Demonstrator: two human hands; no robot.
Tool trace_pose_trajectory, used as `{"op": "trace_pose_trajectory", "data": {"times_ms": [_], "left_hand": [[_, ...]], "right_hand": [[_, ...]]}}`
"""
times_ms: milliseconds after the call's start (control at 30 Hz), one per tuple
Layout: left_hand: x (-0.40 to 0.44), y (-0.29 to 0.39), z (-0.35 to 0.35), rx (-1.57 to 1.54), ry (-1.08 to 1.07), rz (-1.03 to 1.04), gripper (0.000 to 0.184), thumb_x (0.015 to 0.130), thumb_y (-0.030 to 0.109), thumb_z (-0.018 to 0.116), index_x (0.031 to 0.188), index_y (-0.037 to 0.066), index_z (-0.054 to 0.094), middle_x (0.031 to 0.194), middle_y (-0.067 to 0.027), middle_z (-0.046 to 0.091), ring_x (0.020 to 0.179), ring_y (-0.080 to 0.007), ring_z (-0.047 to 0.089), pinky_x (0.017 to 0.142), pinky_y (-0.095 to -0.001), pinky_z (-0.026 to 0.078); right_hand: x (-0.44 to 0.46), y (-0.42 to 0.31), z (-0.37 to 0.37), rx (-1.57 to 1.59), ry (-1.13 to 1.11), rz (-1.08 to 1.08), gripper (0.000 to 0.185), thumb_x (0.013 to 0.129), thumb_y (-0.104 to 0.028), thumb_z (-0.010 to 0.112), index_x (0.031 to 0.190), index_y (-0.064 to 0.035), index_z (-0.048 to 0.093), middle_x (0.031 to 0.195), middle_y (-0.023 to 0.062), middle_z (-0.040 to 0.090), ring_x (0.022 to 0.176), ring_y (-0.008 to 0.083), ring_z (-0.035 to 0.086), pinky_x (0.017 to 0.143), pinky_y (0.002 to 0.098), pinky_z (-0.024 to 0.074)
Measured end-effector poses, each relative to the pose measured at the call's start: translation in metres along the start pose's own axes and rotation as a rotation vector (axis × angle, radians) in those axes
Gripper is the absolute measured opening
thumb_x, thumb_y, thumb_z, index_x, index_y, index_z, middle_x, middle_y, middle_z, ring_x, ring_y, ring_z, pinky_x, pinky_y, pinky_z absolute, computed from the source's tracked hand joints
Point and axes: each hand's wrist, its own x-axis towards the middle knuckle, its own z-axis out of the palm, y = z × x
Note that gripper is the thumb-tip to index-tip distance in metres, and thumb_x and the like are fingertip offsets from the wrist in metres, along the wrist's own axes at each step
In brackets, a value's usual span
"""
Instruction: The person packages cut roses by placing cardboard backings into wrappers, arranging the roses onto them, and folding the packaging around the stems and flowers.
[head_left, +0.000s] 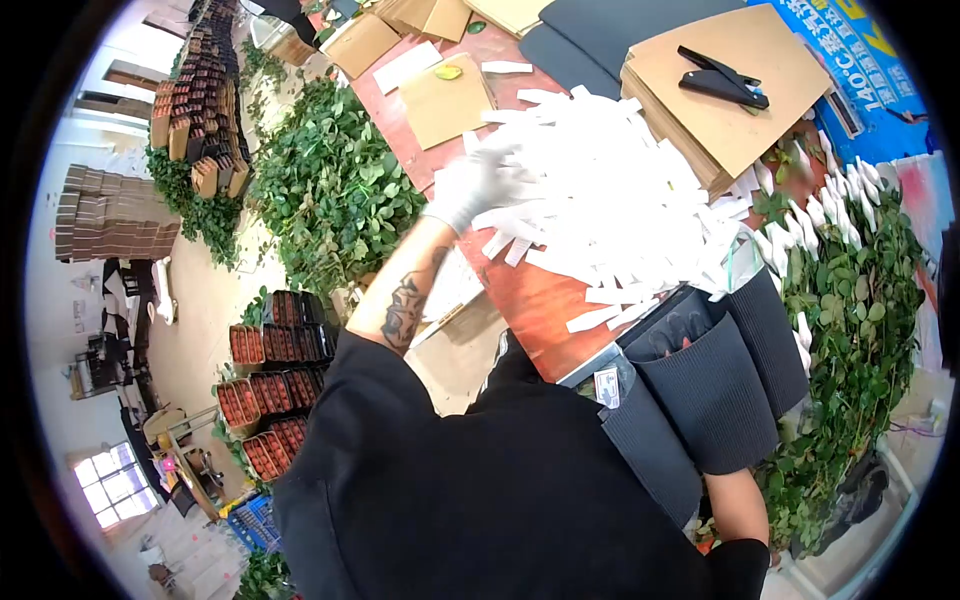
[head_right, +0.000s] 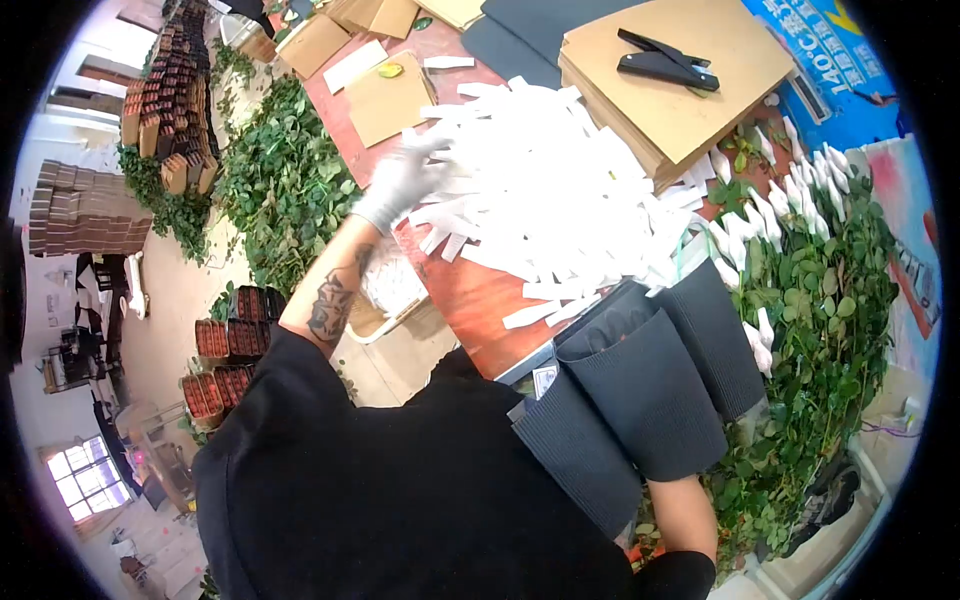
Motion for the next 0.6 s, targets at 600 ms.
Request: {"op": "trace_pose_trajectory", "data": {"times_ms": [600], "left_hand": [[0.009,-0.002,-0.006,-0.048,0.408,0.28,0.035,0.079,0.018,0.065,0.113,0.009,0.062,0.104,-0.013,0.064,0.095,-0.0277,0.062,0.081,-0.0385,0.051]], "right_hand": [[0.003,-0.002,-0.028,-0.066,-0.122,-0.073,0.042,0.093,-0.029,0.043,0.128,-0.0075,0.05,0.138,0.0238,0.04,0.125,0.0409,0.041,0.104,0.0497,0.0328]]}}
